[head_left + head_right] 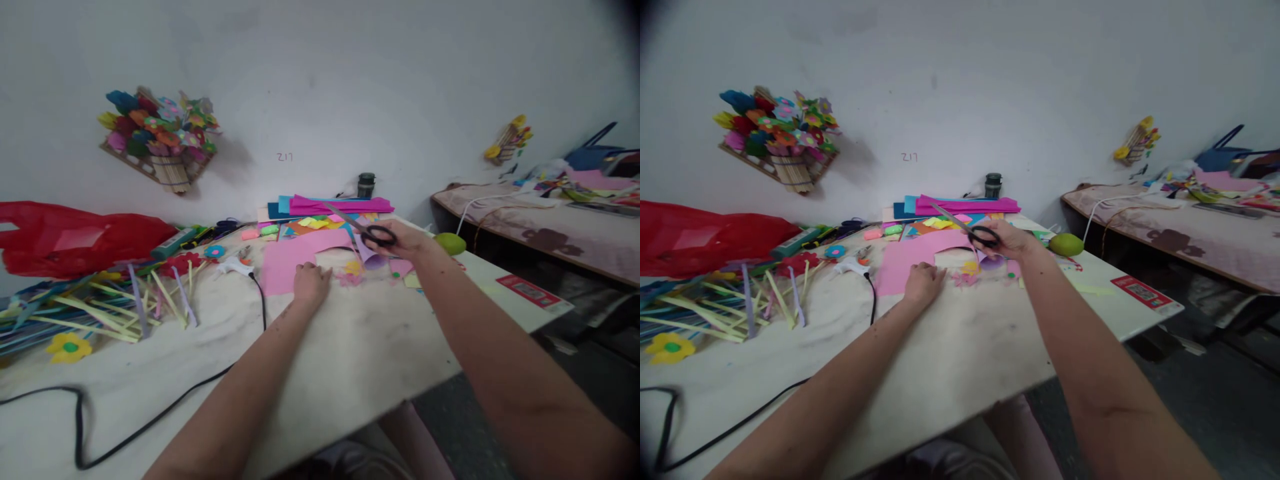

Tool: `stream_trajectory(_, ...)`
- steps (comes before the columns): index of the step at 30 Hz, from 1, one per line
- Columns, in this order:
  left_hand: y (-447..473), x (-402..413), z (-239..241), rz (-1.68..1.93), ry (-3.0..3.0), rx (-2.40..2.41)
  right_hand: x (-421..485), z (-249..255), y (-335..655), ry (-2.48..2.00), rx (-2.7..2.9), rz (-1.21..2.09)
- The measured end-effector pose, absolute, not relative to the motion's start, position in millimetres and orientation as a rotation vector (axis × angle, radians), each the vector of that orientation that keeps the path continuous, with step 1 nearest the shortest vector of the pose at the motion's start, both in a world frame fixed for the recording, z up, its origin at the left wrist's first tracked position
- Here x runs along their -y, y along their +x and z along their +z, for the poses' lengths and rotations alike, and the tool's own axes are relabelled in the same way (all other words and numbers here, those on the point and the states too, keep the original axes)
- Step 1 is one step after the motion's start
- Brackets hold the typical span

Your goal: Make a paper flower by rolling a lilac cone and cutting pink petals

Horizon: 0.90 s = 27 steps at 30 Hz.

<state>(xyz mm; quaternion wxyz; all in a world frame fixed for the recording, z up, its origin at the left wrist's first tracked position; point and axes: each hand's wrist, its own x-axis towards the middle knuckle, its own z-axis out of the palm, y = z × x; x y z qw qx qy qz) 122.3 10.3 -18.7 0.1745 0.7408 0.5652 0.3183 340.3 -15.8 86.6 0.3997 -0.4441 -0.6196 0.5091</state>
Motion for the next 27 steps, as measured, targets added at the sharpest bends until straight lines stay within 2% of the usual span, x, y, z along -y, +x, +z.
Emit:
stream_trajectory(4,125.6,2.3,-18.1,0.815,2.284,-1.435,-2.6,63.2,270.4,-0.886,1.482,1.386)
stream_trajectory(8,123.3,14.2,-13.8,0.76,2.294,-1.523,-20.5,31.3,230.0,-0.905,1.391,1.37)
stream_trajectory(12,113.6,15.0,-10.1,1.119,1.741,-1.693,-29.3,2.9,225.2,-1.127,1.158,1.199)
stream_trajectory(18,99.5,11.9,-6.6,1.666,0.954,-1.509,-28.8,-9.9,223.7,-1.309,1.081,1.095)
stream_trajectory(21,102.2,22.6,0.9,1.705,0.685,-1.421,-31.8,-12.9,220.9,-1.339,1.108,1.05)
stream_trajectory(27,126.3,58.4,20.5,1.511,0.316,-1.239,-37.2,-19.0,222.8,-1.378,1.159,1.004)
